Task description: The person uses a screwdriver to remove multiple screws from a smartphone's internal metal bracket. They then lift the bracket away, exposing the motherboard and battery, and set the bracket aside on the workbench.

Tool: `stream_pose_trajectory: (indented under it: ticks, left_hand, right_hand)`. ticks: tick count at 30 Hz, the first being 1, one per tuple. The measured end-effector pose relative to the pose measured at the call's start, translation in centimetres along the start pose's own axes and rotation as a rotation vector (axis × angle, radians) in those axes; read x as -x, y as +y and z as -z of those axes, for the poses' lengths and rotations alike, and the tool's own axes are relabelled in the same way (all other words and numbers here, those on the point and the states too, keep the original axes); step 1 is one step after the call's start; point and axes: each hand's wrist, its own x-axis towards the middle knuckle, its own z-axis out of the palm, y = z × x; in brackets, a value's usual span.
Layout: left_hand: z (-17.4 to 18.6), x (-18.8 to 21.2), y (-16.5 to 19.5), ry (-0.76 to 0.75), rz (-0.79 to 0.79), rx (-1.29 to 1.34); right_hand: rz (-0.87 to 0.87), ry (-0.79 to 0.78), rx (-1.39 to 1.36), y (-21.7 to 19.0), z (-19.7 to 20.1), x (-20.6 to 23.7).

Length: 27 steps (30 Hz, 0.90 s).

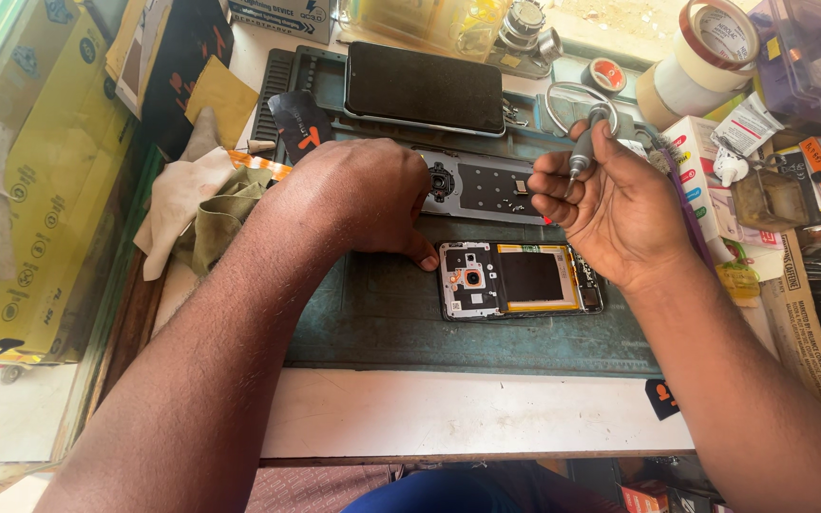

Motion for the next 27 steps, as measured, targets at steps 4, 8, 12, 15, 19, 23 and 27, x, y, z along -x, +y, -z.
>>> stream_pose_trajectory:
  ticks: [4,8,12,15,19,23,27]
  left_hand:
    - [0.0,0.0,0.0,-0.013,0.004,0.009]
    - [0.0,0.3,0.1,0.001,0.021,0.026]
    - [0.0,0.4,0.1,-0.007,0.022,0.022]
    - [0.0,0.4,0.1,-0.015,0.03,0.026]
    - [-0.1,0.3,-0.1,-0.004,0.012,0.021]
    - [-0.3,0.2,-0.3,0.008,0.001,0.029]
    - [-0.5,0.1,-0.4,0.001,0.015,0.032]
  right_hand:
    - [0.178,-0.044,0.277,0.1,-1.5,0.5]
    - [0.373,-0.091,0.551,0.6,-3.5,1.4]
    - [0.471,-0.269,0.601,1.1,-5.2,2.8]
    - [0.463,-0.326,0.639,1.4,-6.0,3.5]
    - [0.479,-0.374,0.705,2.1,-6.4,3.8]
    - [0.459,-0.424,0.737,2.6,-6.2,3.7]
    - [0.458,-0.426,0.795,2.9,-6.2,3.7]
